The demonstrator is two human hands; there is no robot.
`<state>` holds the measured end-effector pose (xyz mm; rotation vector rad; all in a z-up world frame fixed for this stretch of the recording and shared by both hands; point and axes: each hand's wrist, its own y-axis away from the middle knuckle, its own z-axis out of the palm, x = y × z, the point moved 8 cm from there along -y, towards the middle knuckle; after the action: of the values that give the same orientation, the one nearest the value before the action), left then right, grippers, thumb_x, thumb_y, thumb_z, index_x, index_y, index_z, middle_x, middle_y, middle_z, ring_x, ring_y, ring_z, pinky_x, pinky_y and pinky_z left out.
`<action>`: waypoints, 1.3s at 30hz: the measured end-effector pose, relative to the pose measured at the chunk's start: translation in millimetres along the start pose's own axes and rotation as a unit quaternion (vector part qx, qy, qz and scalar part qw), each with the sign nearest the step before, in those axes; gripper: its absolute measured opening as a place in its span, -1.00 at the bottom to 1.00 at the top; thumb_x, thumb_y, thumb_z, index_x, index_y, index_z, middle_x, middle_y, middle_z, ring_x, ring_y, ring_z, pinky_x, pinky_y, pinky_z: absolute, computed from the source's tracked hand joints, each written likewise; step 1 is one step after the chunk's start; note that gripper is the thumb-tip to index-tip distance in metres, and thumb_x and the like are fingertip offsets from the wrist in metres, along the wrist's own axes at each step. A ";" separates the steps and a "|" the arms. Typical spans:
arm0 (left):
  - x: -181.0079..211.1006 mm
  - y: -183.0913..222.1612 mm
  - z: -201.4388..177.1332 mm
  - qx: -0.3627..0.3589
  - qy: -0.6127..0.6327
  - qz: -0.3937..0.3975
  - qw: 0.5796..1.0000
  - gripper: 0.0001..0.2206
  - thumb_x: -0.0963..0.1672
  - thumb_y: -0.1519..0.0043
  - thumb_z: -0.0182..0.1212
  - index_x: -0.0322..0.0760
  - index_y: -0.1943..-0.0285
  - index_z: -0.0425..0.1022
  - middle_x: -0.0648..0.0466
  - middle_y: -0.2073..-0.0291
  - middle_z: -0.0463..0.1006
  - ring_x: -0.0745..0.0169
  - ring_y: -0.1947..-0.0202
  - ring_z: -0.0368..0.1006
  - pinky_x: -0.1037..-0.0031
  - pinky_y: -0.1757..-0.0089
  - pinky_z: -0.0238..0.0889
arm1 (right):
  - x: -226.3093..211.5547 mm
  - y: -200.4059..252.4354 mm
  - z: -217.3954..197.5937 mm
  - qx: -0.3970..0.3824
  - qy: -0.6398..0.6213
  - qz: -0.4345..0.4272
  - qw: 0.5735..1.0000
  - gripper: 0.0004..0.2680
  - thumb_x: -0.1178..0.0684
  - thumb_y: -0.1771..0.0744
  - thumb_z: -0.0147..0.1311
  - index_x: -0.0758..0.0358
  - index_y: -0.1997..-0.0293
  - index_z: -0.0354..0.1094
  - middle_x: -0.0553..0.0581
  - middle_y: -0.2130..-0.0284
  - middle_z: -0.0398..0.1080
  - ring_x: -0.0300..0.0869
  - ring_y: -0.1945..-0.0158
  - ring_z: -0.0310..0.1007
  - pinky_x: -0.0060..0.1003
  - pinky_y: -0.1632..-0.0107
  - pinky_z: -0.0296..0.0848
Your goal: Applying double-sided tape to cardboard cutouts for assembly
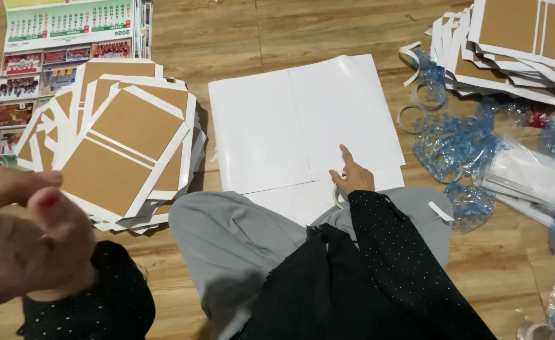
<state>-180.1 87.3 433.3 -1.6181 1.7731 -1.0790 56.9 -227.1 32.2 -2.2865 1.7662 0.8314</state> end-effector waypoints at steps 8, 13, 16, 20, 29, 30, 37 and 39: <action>2.7 -8.8 24.5 -0.050 0.081 -0.034 0.995 -0.81 -0.26 -0.32 0.04 -0.70 0.26 0.44 -0.21 0.47 0.36 -0.04 0.43 0.30 0.30 0.19 0.16 | -1.7 5.1 -5.0 -0.006 0.014 0.016 1.000 -0.47 -0.29 -0.23 -0.12 -0.05 -0.30 -0.19 0.14 0.39 0.36 -0.04 0.30 0.41 -0.16 0.23 0.32; -32.0 -11.4 41.2 0.037 0.155 0.076 0.984 -0.32 -0.45 -0.21 -0.10 0.02 -0.33 -0.24 -0.27 0.70 0.32 0.05 0.72 0.05 0.27 0.47 0.11 | -5.4 2.9 0.3 -0.022 0.019 0.004 1.000 -0.49 -0.29 -0.23 -0.19 -0.01 -0.28 -0.16 0.22 0.20 0.38 0.01 0.23 0.41 -0.12 0.23 0.32; -104.9 22.4 75.4 0.084 -0.008 -0.025 0.996 -0.17 -0.33 -0.33 0.10 0.24 -0.41 -0.53 -0.01 0.39 0.50 0.22 0.39 0.30 0.45 0.19 0.30 | -5.5 3.1 3.8 -0.028 0.023 -0.003 0.999 -0.50 -0.30 -0.23 -0.20 0.00 -0.27 -0.15 0.22 0.17 0.38 -0.03 0.16 0.40 -0.12 0.21 0.32; -146.7 46.5 137.8 -0.027 -0.071 -0.087 0.993 -0.17 -0.29 -0.42 0.11 0.16 -0.45 -0.62 0.19 0.39 0.42 0.44 0.48 0.25 0.61 0.36 0.26 | -7.0 3.8 4.3 -0.028 0.032 -0.009 0.999 -0.51 -0.28 -0.24 -0.18 0.01 -0.26 -0.14 0.23 0.27 0.41 -0.04 0.18 0.42 -0.13 0.23 0.33; -212.5 143.8 279.3 -0.284 -0.221 -0.165 0.918 -0.59 -0.10 0.02 0.25 -0.25 -0.04 0.46 -0.04 -0.12 0.25 -0.10 -0.09 0.07 0.04 0.02 0.02 | 3.7 -1.4 20.1 -0.068 0.095 0.000 0.993 -0.49 -0.33 -0.22 -0.21 -0.03 -0.27 -0.14 0.13 0.06 0.35 0.09 0.09 0.39 -0.02 0.01 0.30; -213.9 145.8 287.5 -0.328 -0.234 -0.190 0.895 -0.58 -0.11 -0.02 0.23 -0.25 -0.09 0.41 -0.04 -0.16 0.20 -0.09 -0.13 0.03 0.02 -0.02 -0.02 | -0.7 -1.1 17.0 -0.067 0.093 0.006 0.993 -0.50 -0.30 -0.23 -0.21 -0.01 -0.26 -0.12 0.16 0.09 0.37 0.09 0.10 0.39 -0.03 0.02 0.31; -229.6 158.8 329.1 -0.419 -0.269 -0.167 0.851 -0.53 -0.04 -0.20 0.01 -0.16 -0.29 0.09 0.00 -0.28 -0.02 -0.09 -0.22 -0.18 -0.07 -0.10 -0.23 | 4.2 -10.2 24.5 -0.079 0.095 0.019 0.992 -0.51 -0.31 -0.25 -0.21 -0.03 -0.27 -0.12 0.18 0.20 0.40 0.05 0.11 0.40 -0.06 0.05 0.33; -244.5 171.6 339.5 -0.440 -0.271 -0.174 0.838 -0.51 0.00 -0.19 -0.04 -0.12 -0.31 0.06 0.05 -0.29 -0.03 -0.08 -0.23 -0.20 -0.10 -0.10 -0.26 | 5.4 -14.8 26.3 -0.085 0.089 0.019 0.992 -0.51 -0.31 -0.25 -0.21 -0.02 -0.27 -0.11 0.20 0.20 0.40 0.06 0.11 0.40 -0.05 0.05 0.32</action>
<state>33.3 248.3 68.5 -2.5181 1.6639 0.2172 62.6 -216.1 4.2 -2.5134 1.8852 0.8368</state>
